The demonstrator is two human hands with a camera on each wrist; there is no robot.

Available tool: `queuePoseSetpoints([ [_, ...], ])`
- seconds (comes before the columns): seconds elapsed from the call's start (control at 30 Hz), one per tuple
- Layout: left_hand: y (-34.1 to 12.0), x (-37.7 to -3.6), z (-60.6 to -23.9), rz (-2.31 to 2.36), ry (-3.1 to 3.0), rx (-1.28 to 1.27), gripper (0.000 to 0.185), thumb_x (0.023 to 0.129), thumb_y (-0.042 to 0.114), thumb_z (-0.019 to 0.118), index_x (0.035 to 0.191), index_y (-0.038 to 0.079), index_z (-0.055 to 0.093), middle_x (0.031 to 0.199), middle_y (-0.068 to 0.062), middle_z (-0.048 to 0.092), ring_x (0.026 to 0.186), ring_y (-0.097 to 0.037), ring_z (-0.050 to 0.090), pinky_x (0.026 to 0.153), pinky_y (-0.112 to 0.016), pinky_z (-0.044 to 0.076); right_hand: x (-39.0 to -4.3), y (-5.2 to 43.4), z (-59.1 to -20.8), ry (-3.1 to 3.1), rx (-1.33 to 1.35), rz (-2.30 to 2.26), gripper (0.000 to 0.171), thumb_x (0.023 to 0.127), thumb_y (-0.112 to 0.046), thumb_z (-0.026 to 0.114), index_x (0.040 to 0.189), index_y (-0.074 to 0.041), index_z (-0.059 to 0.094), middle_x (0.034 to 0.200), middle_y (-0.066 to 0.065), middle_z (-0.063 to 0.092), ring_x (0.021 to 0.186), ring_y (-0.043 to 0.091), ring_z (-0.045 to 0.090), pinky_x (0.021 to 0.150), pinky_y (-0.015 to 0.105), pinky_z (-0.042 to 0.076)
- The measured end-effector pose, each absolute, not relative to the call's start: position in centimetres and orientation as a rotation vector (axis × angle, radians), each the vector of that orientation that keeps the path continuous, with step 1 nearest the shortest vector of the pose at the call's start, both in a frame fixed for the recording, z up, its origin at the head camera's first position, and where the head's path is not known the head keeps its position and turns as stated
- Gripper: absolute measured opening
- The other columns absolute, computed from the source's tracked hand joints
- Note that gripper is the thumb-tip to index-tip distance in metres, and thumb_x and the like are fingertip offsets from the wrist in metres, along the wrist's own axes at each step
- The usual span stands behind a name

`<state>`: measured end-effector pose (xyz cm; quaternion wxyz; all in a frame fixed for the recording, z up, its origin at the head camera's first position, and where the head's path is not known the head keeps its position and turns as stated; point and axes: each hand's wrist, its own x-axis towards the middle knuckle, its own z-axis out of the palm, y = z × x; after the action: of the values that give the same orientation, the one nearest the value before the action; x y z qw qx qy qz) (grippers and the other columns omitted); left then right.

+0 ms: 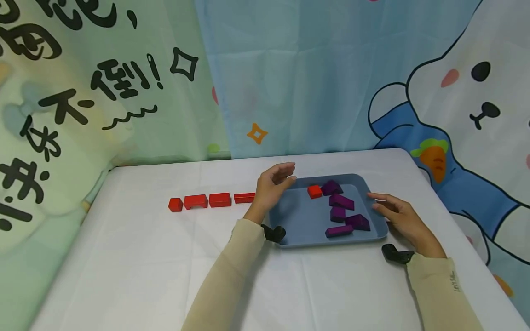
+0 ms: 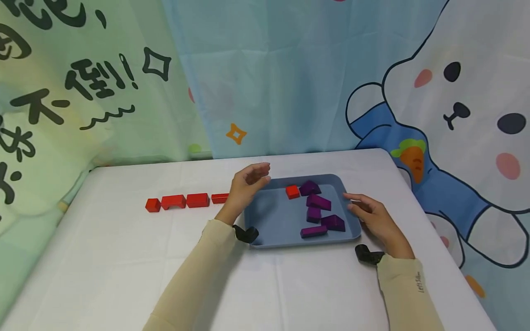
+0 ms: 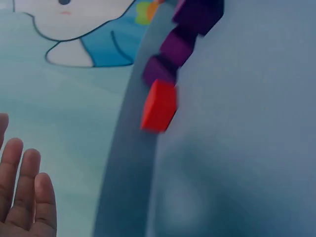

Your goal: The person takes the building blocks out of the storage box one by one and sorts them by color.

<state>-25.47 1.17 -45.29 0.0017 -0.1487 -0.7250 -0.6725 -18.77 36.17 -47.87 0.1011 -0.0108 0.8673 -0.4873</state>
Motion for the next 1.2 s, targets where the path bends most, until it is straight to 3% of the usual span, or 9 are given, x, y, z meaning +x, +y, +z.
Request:
queuePoseSetpoints([
  [0.23,5.0,-25.6,-46.4,-2.222,-2.343,-0.242,0.033,0.097,0.001,0.079,0.129,-0.006,0.074,0.131,-0.023,0.074,0.117,-0.026,0.073,0.097,-0.027,0.059,-18.8,36.1,-47.9,2.55,-0.021,-1.455,0.058,0.117,-0.03,0.051,0.161,0.007,0.039,0.168,0.039,0.028,0.145,0.062,0.039,0.112,0.078,0.038],
  [0.53,7.3,-25.8,-47.1,-1.999,-2.664,0.024,0.04,0.086,0.005,0.092,0.125,0.006,0.08,0.123,-0.006,0.079,0.116,-0.018,0.073,0.096,-0.025,0.058,-18.7,36.1,-47.8,2.548,-0.012,-1.467,0.059,0.117,-0.03,0.052,0.161,0.008,0.038,0.167,0.039,0.028,0.143,0.064,0.04,0.111,0.08,0.038],
  [0.87,8.5,-25.8,-48.1,-1.644,-2.763,0.034,0.035,0.079,0.004,0.097,0.112,0.005,0.083,0.104,-0.006,0.08,0.099,-0.019,0.07,0.094,-0.032,0.058,-18.6,35.9,-47.9,2.538,-0.037,-1.499,0.058,0.116,-0.028,0.053,0.16,0.007,0.04,0.167,0.04,0.029,0.142,0.064,0.041,0.111,0.08,0.037],
  [1.2,6.9,-25.8,-46.4,-1.895,-2.729,-0.157,0.031,0.086,0.005,0.092,0.115,0.003,0.082,0.105,-0.008,0.08,0.085,-0.009,0.068,0.073,-0.019,0.056,-18.6,36.2,-47.9,2.556,-0.028,-1.456,0.059,0.117,-0.031,0.052,0.16,0.007,0.039,0.166,0.04,0.031,0.141,0.064,0.043,0.111,0.079,0.039],
])
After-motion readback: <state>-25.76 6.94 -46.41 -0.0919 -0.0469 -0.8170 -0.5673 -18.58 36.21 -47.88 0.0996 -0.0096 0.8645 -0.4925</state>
